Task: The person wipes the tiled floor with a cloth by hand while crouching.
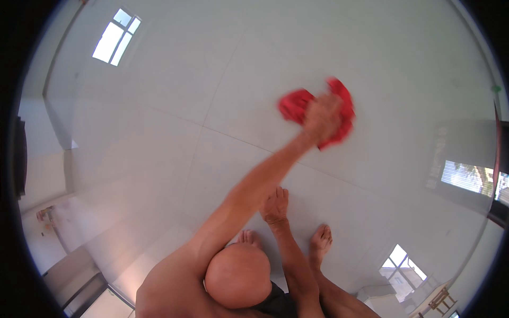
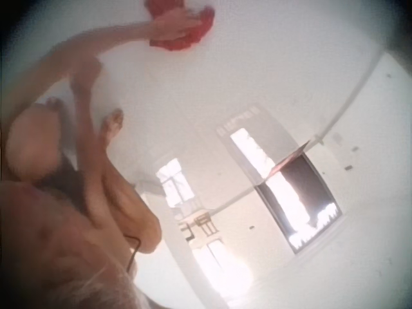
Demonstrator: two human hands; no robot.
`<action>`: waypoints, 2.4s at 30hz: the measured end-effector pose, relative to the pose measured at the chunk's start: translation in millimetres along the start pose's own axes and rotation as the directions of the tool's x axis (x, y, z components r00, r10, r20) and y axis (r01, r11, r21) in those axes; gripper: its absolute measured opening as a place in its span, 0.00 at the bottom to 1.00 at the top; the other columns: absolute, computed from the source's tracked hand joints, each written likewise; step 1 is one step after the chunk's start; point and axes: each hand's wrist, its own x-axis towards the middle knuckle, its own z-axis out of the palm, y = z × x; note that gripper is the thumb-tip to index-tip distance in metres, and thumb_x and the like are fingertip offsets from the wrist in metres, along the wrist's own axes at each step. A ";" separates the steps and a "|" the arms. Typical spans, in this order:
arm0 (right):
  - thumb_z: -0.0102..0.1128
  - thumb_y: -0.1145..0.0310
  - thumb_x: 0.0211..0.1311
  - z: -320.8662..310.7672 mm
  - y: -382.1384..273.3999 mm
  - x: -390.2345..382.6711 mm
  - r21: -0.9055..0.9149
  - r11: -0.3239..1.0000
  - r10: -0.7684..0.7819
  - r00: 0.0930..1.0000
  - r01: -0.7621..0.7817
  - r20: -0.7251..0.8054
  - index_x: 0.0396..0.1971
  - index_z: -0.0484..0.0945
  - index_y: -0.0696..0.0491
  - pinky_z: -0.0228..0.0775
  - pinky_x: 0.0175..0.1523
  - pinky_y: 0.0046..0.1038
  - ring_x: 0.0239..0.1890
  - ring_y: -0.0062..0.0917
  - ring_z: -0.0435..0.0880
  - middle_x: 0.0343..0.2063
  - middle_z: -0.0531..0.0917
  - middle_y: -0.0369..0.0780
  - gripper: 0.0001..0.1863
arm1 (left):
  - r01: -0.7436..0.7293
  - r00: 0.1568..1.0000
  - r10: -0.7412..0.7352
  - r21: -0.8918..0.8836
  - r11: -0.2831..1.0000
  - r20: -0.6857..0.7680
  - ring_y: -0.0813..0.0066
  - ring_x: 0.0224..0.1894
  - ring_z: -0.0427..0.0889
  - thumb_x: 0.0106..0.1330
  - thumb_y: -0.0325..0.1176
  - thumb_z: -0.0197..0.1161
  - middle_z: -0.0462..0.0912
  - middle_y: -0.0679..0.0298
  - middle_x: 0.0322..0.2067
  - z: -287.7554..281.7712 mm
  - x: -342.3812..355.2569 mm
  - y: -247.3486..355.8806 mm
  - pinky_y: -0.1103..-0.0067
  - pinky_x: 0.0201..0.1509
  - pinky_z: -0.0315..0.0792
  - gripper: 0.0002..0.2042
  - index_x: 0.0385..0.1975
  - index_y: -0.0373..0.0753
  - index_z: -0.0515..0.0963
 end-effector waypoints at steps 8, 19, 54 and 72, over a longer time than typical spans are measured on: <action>0.64 0.56 0.63 -3.5 30.4 -20.2 0.254 0.940 0.235 0.972 -0.228 0.003 0.53 0.80 0.50 0.66 0.54 0.48 0.50 0.46 0.78 0.46 0.83 0.44 0.22 | -0.199 0.980 0.191 -0.226 0.954 -0.057 0.54 0.57 0.76 0.60 0.26 0.64 0.76 0.54 0.54 -8.4 -62.6 61.8 0.62 0.50 0.71 0.20 0.53 0.39 0.74; 0.63 0.76 0.56 -31.4 19.0 9.8 -0.209 0.978 0.006 1.000 -0.004 0.008 0.34 0.75 0.53 0.63 0.39 0.39 0.32 0.34 0.73 0.29 0.74 0.39 0.07 | 0.301 0.913 -0.163 0.346 0.889 -0.375 0.47 0.52 0.83 0.69 0.29 0.64 0.85 0.52 0.52 -193.7 -179.5 -206.7 0.56 0.57 0.75 0.19 0.60 0.36 0.77; 0.66 0.50 0.66 -184.3 122.0 38.4 -0.367 0.915 0.248 0.952 -0.169 0.180 0.58 0.79 0.55 0.68 0.62 0.53 0.66 0.51 0.72 0.64 0.76 0.53 0.28 | -0.252 0.925 0.294 -0.191 0.949 0.239 0.50 0.76 0.63 0.64 0.42 0.70 0.67 0.51 0.73 -60.6 -171.8 61.6 0.52 0.75 0.57 0.35 0.72 0.40 0.69; 0.60 0.48 0.68 -114.1 105.0 30.6 -0.357 0.933 -0.027 0.998 0.047 0.061 0.55 0.82 0.64 0.61 0.66 0.70 0.69 0.69 0.66 0.64 0.76 0.60 0.32 | -0.364 0.284 0.168 -0.056 0.930 0.944 0.41 0.79 0.56 0.67 0.42 0.71 0.55 0.40 0.77 -166.2 -110.9 43.0 0.57 0.80 0.58 0.44 0.78 0.34 0.54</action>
